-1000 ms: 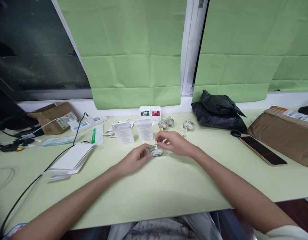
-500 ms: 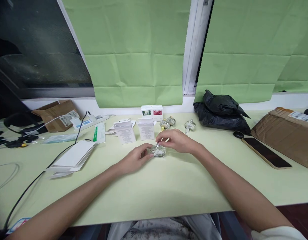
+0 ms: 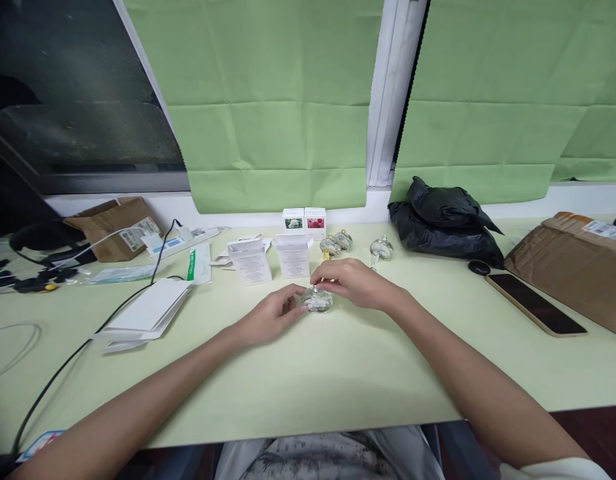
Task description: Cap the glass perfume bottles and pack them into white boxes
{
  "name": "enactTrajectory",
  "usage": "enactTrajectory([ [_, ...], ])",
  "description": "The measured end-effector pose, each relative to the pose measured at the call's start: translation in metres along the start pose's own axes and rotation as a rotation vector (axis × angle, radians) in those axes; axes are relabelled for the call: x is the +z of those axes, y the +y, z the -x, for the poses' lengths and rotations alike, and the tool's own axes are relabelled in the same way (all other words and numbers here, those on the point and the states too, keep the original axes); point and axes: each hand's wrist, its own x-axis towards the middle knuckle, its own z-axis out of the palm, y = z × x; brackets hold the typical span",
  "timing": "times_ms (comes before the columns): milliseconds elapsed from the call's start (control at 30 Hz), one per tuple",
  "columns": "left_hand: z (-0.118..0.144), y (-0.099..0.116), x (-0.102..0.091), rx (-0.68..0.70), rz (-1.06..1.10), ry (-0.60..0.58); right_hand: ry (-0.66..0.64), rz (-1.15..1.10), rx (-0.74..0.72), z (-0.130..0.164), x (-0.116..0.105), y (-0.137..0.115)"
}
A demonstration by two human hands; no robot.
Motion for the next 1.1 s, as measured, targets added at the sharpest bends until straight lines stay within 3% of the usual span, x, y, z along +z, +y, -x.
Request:
enactTrajectory([
  [333,0.0,-0.001,0.0,0.012,-0.01,-0.014,-0.018,0.102,-0.005,-0.003,-0.001,-0.006],
  [567,-0.001,0.0,0.0,0.011,-0.025,-0.021,-0.024,0.053,0.006,-0.005,-0.002,-0.004],
  [1100,-0.001,0.001,-0.001,-0.01,-0.025,-0.042,-0.208,0.135,-0.024,-0.014,-0.02,-0.015],
])
